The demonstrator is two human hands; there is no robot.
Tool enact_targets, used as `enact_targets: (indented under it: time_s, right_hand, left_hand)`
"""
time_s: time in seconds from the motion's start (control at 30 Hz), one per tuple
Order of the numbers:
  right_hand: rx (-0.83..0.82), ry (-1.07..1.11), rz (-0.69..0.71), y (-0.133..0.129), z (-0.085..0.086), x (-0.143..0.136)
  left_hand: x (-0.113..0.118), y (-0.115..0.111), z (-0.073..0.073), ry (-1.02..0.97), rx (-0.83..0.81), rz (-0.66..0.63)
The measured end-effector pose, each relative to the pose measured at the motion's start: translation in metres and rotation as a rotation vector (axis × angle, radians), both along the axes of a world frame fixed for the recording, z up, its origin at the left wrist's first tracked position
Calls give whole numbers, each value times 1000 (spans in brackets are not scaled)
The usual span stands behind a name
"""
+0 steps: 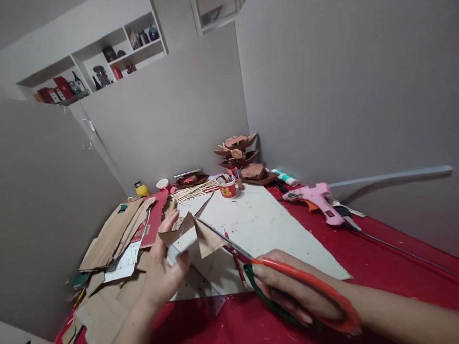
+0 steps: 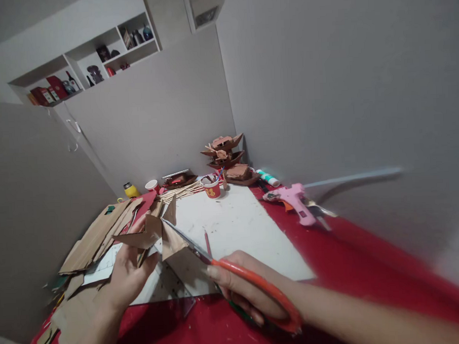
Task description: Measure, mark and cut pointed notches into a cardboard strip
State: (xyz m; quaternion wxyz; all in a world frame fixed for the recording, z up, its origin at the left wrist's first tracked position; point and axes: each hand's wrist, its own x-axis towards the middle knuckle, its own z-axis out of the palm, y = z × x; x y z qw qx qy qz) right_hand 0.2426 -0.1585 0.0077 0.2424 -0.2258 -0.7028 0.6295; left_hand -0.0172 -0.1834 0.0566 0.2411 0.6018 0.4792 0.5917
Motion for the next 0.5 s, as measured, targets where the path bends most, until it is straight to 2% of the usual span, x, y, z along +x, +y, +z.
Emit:
enact_targets:
  time_s: [0.2, 0.3, 0.5]
  right_hand:
    - [44, -21, 82, -2, 4, 0]
    - [62, -14, 76, -6, 7, -2]
    - [71, -5, 97, -5, 10, -1]
  left_hand:
    - [9, -1, -5, -57, -3, 152]
    - [10, -6, -4, -102, 11, 220]
    - [15, -13, -1, -173, 9, 259]
